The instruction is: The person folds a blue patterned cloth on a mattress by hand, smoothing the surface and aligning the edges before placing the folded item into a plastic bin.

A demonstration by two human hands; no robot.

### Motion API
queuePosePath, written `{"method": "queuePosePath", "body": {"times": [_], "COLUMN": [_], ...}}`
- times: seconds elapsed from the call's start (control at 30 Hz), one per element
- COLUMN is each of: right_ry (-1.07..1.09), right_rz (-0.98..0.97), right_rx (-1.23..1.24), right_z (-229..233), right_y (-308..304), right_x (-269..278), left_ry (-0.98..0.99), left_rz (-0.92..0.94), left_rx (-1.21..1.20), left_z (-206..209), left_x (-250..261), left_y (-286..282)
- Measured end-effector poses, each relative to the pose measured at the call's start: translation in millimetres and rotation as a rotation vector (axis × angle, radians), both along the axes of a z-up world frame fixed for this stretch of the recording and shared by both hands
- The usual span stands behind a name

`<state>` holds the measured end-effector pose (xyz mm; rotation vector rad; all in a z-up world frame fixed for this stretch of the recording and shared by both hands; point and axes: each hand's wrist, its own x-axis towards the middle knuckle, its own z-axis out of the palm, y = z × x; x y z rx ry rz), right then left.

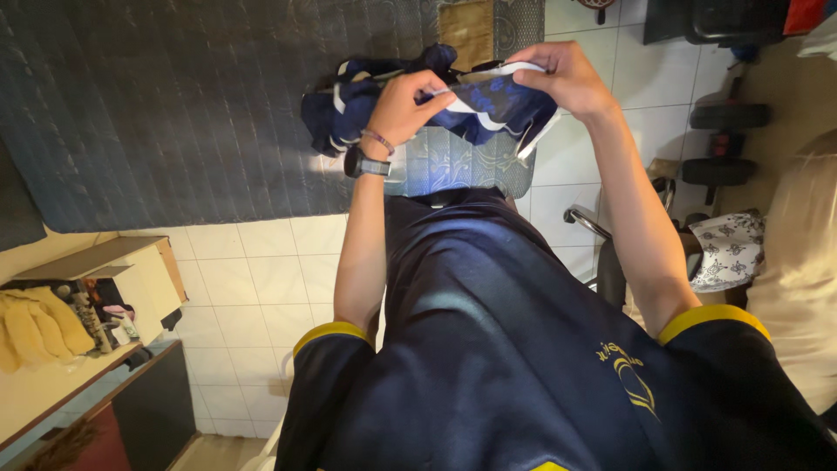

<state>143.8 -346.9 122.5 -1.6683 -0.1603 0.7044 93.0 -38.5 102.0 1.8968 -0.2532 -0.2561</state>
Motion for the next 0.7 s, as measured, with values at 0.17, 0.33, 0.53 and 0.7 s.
{"method": "queuePosePath", "body": {"times": [0.17, 0.33, 0.53, 0.7], "right_ry": [-0.124, -0.132, -0.166, -0.132], "right_rz": [-0.011, 0.006, -0.001, -0.01], "right_rx": [-0.08, -0.071, -0.072, -0.008], "right_z": [-3, 1, 5, 4], "right_y": [-6, -7, -5, -8], "right_x": [13, 19, 26, 28], "left_ry": [-0.054, -0.144, -0.096, -0.029], "left_rz": [0.043, 0.1, 0.054, -0.006], "left_rx": [0.115, 0.113, 0.104, 0.056], "left_z": [19, 20, 22, 20], "left_x": [8, 14, 13, 7], "left_y": [19, 28, 38, 42]}}
